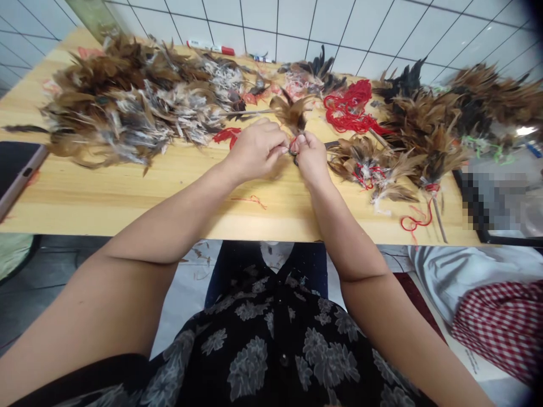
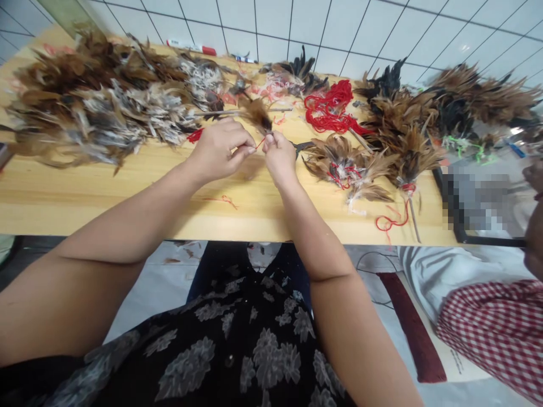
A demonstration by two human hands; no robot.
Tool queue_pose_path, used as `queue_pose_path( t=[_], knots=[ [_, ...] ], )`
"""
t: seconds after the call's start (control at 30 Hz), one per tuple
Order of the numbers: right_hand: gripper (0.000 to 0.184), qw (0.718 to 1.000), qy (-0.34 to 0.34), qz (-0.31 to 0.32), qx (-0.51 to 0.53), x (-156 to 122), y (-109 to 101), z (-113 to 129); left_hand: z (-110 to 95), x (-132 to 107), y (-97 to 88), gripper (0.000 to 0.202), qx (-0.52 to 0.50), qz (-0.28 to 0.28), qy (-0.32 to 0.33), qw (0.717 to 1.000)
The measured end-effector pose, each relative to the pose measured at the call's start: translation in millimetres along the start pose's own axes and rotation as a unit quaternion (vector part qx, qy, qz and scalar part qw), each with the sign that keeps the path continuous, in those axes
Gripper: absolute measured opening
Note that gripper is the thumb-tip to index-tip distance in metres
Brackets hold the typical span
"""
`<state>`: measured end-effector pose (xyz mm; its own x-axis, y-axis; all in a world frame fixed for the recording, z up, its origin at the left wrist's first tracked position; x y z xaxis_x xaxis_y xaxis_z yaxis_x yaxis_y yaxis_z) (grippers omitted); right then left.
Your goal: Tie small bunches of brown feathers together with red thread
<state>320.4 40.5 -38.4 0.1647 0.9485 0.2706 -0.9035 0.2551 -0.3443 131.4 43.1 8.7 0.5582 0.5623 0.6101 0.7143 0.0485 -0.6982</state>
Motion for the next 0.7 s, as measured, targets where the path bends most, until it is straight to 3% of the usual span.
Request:
queue_pose_path(
  t=[0.13, 0.23, 0.37, 0.43, 0.5, 0.6, 0.63, 0.7],
  knots=[
    [0.029, 0.97, -0.038, -0.014, -0.238, -18, -7, 37, -12, 1, 0.7, 0.02, 0.048, -0.016, 0.044, 0.998],
    [0.036, 0.917, 0.0, 0.075, -0.391, -33, -7, 69, -13, 5, -5.6, 0.028, 0.044, -0.014, 0.042, 0.998],
    [0.045, 0.87, -0.065, 0.183, -0.454, -41, -3, 91, 4, 11, -20.0, 0.024, 0.025, -0.015, 0.063, 0.998],
    [0.035, 0.887, -0.094, 0.212, -0.4, -40, 1, 89, 24, 12, -26.3, 0.026, -0.017, -0.003, 0.048, 0.999],
    [0.021, 0.927, -0.095, 0.219, -0.289, -38, 4, 81, 47, 12, -28.8, 0.035, -0.083, 0.017, 0.005, 0.996],
    [0.034, 0.978, -0.028, 0.201, -0.054, -35, 6, 66, 71, 12, -21.8, 0.057, -0.199, 0.039, -0.054, 0.978],
    [0.04, 0.982, 0.009, 0.187, 0.036, -35, 6, 62, 73, 12, -17.5, 0.063, -0.223, 0.039, -0.064, 0.972],
    [0.047, 0.963, 0.089, 0.163, 0.197, -37, 6, 58, 68, 12, -10.1, 0.067, -0.232, 0.015, -0.074, 0.97]
  ],
)
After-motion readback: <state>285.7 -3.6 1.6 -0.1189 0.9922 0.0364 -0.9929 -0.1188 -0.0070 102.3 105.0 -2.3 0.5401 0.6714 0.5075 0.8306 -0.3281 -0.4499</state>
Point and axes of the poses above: each hand's wrist, its own x-axis towards the middle knuckle, its own y-axis out of the palm, z = x × y, the point moved 4 cm from there along x, towards the middle knuckle, and after that the axes turned 4 degrees about -z, right-handed, at the moved point
